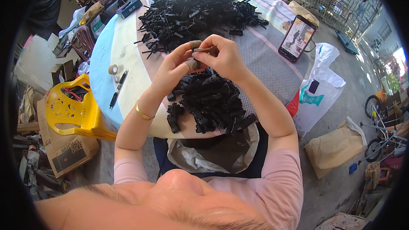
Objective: Sorting and inspecting small black plastic parts on a table.
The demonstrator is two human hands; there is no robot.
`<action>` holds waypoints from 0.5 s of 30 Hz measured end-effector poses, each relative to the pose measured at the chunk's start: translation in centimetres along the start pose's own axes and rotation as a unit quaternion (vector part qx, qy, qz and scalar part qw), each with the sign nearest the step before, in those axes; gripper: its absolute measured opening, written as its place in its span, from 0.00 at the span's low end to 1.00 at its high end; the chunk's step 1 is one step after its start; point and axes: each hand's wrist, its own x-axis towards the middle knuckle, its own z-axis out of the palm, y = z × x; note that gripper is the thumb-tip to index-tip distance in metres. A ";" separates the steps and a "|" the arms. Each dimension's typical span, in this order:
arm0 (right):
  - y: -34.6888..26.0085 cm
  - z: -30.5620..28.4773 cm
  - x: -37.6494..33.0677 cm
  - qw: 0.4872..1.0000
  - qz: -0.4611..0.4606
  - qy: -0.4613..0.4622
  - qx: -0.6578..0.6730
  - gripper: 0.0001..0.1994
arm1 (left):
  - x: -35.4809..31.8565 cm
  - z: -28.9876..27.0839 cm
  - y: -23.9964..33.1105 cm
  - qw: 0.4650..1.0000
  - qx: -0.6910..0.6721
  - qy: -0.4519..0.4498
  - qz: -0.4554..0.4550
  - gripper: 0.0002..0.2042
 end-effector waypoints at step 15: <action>-1.3 0.5 -0.2 0.992 0.101 -0.027 0.065 0.09 | -0.2 0.4 -0.2 0.982 0.116 0.113 0.097 0.14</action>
